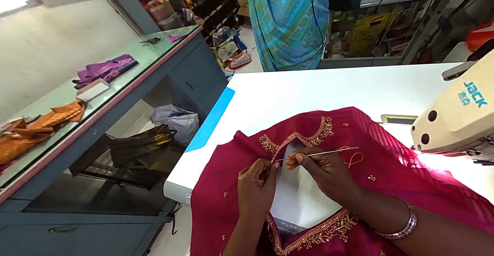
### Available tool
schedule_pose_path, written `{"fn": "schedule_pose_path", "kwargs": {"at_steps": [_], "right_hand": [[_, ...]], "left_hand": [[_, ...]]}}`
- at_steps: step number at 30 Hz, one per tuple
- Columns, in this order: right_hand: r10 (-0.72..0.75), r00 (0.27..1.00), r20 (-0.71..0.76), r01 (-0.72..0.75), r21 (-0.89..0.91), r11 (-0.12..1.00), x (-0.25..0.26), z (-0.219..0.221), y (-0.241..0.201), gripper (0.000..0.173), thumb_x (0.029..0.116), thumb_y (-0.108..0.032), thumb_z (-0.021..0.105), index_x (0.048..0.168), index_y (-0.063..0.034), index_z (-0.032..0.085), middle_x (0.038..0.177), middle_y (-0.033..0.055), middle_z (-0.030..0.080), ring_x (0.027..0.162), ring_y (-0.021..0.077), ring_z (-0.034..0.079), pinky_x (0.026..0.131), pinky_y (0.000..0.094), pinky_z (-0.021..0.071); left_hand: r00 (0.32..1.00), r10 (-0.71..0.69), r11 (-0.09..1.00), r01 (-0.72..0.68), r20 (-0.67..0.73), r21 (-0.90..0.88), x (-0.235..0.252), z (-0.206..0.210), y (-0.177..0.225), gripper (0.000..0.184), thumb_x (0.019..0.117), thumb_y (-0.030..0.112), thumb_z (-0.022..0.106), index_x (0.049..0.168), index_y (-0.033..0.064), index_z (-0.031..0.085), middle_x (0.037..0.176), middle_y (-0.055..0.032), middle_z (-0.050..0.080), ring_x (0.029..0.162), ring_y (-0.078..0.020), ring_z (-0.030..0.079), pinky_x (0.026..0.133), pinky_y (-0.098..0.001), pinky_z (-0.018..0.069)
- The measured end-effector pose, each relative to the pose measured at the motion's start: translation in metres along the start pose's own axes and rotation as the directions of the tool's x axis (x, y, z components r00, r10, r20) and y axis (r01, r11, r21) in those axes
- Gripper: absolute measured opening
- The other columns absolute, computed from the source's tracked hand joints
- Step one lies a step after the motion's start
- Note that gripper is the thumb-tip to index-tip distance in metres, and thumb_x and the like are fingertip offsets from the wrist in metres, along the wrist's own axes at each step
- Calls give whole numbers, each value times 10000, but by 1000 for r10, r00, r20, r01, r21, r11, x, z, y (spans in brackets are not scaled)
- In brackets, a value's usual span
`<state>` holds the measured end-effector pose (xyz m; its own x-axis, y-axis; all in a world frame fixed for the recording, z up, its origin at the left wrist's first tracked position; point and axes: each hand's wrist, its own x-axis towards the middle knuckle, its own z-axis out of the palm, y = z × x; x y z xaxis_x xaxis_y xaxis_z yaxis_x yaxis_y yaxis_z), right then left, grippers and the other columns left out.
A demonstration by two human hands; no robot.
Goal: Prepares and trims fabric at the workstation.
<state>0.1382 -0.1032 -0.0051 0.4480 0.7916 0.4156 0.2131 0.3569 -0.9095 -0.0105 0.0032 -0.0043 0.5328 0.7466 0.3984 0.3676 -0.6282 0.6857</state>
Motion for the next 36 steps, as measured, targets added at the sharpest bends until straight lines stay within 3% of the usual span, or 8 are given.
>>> {"fn": "schedule_pose_path", "kwargs": {"at_steps": [10,15,20,25,29,34,36], "right_hand": [[28,1000,0,-28,33,999,0,1,-2,222,1055,-91,528,1069,-10,734,957,24,768,889,76,739,862,234,606],[86,996,-19,-85,53,995,-1,2,-4,223,1054,-99,535,1060,-12,741,973,21,770,893,79,744,861,240,612],[132,991,-25,-129,102,986,-1,4,-6,211,1051,-94,542,1074,-11,735,968,28,773,892,84,747,868,240,609],[144,989,-27,-139,125,982,-1,4,-6,212,1051,-81,537,1071,0,732,980,37,770,896,94,749,869,247,611],[163,985,-62,-155,120,981,0,1,-5,211,1056,-90,526,1068,-15,722,955,22,764,874,92,745,856,251,612],[-40,995,-96,45,48,998,2,-1,3,212,1067,-81,502,1196,-16,657,1088,32,729,967,95,726,907,259,602],[-117,992,-50,115,-44,992,2,0,7,167,1015,-20,561,1111,0,696,1083,46,737,969,73,714,894,228,587]], "left_hand": [[999,32,999,-32,34,-11,-1,1,0,202,959,345,641,911,175,738,746,142,671,715,23,612,888,-390,472],[999,51,999,-50,20,-10,-1,2,-1,211,964,283,624,919,148,779,765,112,705,719,11,622,891,-402,466],[997,66,998,-65,-33,24,-2,3,2,213,935,271,643,846,136,780,778,86,720,721,7,627,885,-400,452],[985,154,975,-138,-82,174,-3,7,0,233,925,270,633,793,122,754,756,39,708,691,-48,612,852,-417,417],[979,175,969,-153,-102,196,-2,8,0,218,907,253,645,745,120,702,701,42,648,646,-53,567,817,-398,411],[959,263,935,-227,-105,274,-3,8,-1,190,877,219,667,730,105,706,701,5,651,668,-106,599,809,-403,433],[920,385,869,-332,-78,367,-5,10,0,188,867,210,676,725,92,711,692,-26,655,666,-152,617,807,-422,433]]}}
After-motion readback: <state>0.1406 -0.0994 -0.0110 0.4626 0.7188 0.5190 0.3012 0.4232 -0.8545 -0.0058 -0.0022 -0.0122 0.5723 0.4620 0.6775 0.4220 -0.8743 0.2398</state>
